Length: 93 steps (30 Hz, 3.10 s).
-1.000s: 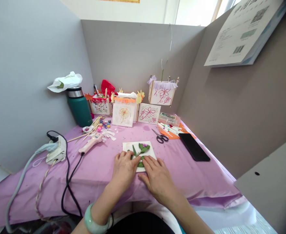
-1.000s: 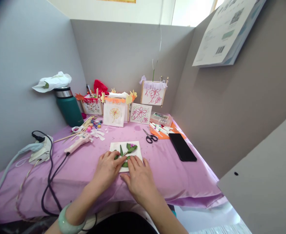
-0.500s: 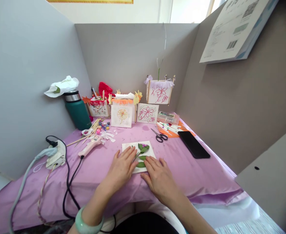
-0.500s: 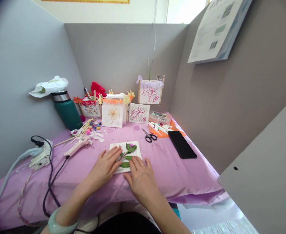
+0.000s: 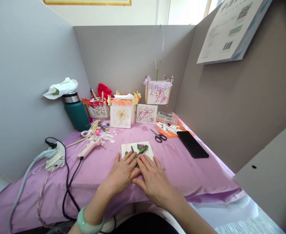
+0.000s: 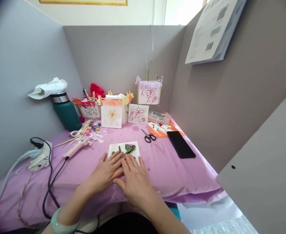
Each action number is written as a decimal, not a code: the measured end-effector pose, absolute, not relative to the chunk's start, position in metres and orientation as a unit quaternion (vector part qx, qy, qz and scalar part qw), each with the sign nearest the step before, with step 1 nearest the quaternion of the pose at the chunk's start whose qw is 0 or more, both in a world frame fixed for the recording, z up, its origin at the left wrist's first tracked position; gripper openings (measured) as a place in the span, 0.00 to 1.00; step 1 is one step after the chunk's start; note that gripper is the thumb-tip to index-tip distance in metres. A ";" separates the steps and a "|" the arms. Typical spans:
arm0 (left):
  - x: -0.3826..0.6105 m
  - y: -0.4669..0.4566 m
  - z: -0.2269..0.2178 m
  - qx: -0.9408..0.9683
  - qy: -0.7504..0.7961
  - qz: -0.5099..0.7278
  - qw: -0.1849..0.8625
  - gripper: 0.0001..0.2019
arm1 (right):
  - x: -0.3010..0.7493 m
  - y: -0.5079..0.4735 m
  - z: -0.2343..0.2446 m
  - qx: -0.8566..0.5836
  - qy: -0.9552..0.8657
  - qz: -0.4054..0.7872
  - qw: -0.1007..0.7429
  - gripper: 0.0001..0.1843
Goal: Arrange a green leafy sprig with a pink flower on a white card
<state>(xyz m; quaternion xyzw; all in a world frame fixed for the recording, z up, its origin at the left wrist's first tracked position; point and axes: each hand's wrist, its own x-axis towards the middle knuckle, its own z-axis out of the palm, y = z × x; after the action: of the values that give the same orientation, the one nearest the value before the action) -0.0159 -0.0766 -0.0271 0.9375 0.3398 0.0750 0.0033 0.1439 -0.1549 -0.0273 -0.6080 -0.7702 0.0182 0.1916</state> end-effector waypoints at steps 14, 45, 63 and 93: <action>-0.022 -0.065 -0.025 0.912 0.371 0.118 0.128 0.29 | 0.153 -0.156 -0.044 -0.655 -0.737 0.026 0.166 0.37; -0.003 -0.066 -0.027 0.934 0.339 0.108 -0.020 0.26 | 0.153 -0.159 -0.040 -0.654 -0.736 0.029 0.173 0.35; -0.002 -0.067 -0.040 0.931 0.337 0.143 -0.002 0.23 | 0.170 -0.079 0.000 -0.774 -0.604 0.033 0.187 0.20; -0.001 -0.069 -0.039 0.927 0.343 0.148 -0.013 0.21 | 0.169 -0.039 -0.017 -0.669 -0.718 0.026 0.191 0.10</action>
<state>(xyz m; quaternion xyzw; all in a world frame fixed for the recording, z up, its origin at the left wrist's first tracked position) -0.0006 -0.0693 -0.0385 0.9273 0.3433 0.1485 -0.0133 0.1693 -0.0392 -0.0169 -0.6687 -0.7180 0.0261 0.1913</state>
